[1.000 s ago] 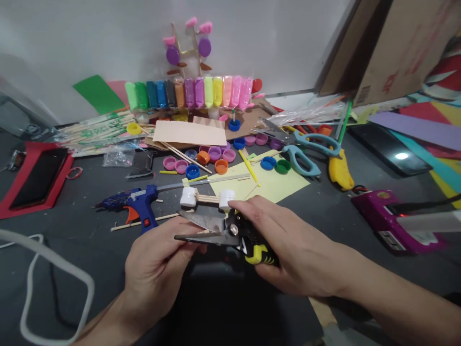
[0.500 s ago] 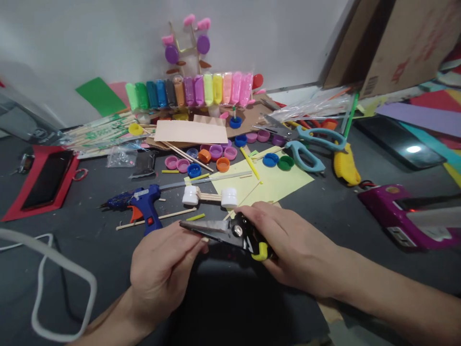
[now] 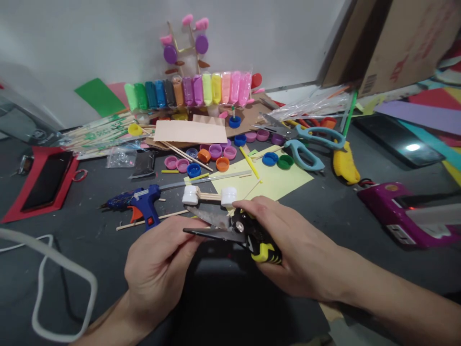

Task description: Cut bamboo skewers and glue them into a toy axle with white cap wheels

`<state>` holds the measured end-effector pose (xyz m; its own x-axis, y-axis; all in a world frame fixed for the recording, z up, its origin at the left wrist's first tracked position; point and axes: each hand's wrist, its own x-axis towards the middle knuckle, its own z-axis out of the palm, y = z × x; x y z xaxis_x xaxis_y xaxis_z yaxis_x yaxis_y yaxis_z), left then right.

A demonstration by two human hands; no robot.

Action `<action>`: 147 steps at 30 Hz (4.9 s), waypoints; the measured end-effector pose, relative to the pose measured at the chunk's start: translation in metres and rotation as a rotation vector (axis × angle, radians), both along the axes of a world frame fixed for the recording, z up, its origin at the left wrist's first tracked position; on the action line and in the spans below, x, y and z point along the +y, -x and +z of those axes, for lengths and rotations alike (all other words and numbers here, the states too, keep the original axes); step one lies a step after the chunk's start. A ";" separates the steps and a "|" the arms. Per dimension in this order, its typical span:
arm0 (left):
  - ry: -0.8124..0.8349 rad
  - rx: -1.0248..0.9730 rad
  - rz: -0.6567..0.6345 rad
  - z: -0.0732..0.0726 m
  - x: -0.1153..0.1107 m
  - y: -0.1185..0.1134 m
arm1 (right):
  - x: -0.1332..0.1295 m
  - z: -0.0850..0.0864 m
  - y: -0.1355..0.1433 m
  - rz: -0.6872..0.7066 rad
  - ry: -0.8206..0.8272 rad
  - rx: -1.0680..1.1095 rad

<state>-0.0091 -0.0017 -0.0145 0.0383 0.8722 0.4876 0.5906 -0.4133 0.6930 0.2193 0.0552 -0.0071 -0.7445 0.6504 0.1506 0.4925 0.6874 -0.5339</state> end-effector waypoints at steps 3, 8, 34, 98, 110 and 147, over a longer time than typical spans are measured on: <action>-0.021 0.008 0.015 -0.001 0.000 0.000 | -0.002 -0.001 0.000 0.002 -0.006 -0.005; -0.045 0.044 0.030 -0.002 0.000 0.001 | -0.003 -0.001 -0.002 0.016 -0.021 -0.019; 0.085 0.003 -0.007 0.001 0.005 -0.009 | -0.006 -0.008 0.000 -0.031 -0.204 -0.072; 0.129 -0.210 -0.078 -0.003 0.001 -0.003 | 0.000 -0.002 -0.004 0.002 -0.055 -0.002; 0.098 -0.149 -0.066 0.000 0.000 -0.008 | -0.002 -0.002 -0.004 -0.004 -0.120 -0.022; 0.147 -0.421 0.120 -0.005 -0.004 -0.015 | 0.002 -0.002 -0.003 -0.110 -0.185 0.020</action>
